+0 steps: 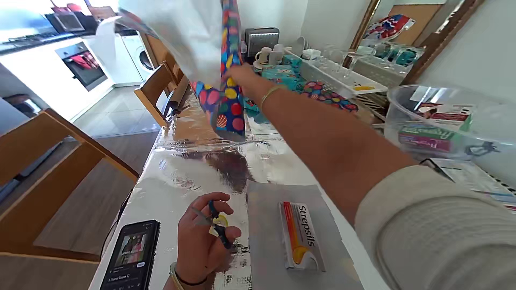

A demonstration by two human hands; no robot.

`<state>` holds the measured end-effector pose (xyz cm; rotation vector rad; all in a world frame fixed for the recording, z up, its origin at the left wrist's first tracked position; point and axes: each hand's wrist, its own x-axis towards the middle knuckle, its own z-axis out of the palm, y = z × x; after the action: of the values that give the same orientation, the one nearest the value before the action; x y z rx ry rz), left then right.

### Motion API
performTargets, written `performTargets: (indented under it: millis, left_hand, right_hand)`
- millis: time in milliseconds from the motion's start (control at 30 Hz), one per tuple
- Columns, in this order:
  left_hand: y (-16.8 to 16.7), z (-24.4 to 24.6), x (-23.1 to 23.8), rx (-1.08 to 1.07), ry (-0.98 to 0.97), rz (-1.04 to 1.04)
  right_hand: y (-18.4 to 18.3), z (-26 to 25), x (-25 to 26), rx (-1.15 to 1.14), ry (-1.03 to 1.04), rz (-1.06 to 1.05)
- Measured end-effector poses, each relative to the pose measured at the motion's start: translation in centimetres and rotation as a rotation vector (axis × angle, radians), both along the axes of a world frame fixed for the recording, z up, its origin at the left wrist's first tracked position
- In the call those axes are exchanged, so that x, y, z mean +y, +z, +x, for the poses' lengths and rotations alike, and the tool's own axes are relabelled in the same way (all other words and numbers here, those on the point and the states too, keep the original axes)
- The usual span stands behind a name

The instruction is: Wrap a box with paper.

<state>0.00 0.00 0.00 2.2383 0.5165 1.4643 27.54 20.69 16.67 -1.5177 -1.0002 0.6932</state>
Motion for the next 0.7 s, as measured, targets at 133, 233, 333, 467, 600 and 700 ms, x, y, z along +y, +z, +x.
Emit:
performTargets:
  millis: [133,233,333,467,600,700]
  left_hand:
    - [0.0,-0.5,0.2,-0.017,0.069,-0.01]
    - [0.2,-0.4,0.1,0.01,0.257,-0.092]
    - [0.6,-0.4,0.2,0.094,0.39,-0.179]
    - [0.8,-0.6,0.3,0.221,0.472,-0.24]
    - [1.0,-0.9,0.8,0.307,0.491,-0.31]
    - [1.4,-1.4,1.2,0.372,0.493,-0.374]
  right_hand:
    - [-7.4,-1.2,2.6,-0.115,-0.133,-0.253]
    - [-9.6,-1.4,2.8,-0.172,-0.205,-0.399]
    - [-11.2,-0.2,3.1,-0.177,-0.21,-0.443]
    - [-12.2,2.2,3.3,-0.117,-0.163,-0.442]
    - [-11.0,4.7,0.6,-0.006,-0.06,-0.332]
    - [-7.9,5.9,-4.4,0.03,0.042,-0.203]
